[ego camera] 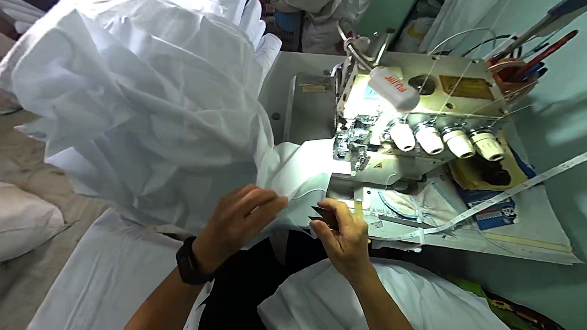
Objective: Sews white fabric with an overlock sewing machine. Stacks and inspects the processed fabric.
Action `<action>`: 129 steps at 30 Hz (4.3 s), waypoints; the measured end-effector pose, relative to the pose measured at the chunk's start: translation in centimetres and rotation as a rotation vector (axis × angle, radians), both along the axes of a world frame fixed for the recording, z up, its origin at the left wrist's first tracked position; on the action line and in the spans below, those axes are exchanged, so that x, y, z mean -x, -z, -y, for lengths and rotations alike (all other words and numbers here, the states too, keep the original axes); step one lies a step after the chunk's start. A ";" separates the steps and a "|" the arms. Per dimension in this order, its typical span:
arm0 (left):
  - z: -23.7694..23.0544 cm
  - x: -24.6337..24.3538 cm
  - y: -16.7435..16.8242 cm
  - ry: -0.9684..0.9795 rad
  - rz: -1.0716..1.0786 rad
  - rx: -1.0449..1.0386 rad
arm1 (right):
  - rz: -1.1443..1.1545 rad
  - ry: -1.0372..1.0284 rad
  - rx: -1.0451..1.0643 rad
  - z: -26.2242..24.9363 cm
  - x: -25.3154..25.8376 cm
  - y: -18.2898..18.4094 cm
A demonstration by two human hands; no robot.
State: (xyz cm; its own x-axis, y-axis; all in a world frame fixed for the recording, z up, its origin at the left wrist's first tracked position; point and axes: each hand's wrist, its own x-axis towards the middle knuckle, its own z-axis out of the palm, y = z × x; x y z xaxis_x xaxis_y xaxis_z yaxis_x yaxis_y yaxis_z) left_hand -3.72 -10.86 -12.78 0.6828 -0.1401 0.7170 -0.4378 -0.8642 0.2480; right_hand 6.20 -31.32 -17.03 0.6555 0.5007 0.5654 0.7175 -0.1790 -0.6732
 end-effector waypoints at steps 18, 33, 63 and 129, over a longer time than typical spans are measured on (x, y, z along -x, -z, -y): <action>6.0 5.9 1.5 -0.066 -0.303 0.149 | 0.098 -0.008 -0.106 0.3 1.0 -2.1; 1.9 -12.9 -1.9 -0.339 -0.565 0.067 | -1.303 0.126 -0.293 0.7 -5.3 -2.1; 2.5 -11.8 -2.5 0.142 -0.242 0.240 | 0.076 0.191 -0.200 1.9 -2.9 2.0; 11.5 1.5 7.1 -0.237 -0.960 1.375 | -1.042 0.280 -0.217 7.2 1.9 1.6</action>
State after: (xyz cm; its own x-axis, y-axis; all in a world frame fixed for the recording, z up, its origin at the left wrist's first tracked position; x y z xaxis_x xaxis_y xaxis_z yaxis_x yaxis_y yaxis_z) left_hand -5.19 -22.38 -19.92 0.8250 0.3504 -0.4434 0.4046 0.1817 0.8963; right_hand 4.32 -38.54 -18.68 0.9372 0.2170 -0.2730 -0.2683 -0.0515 -0.9620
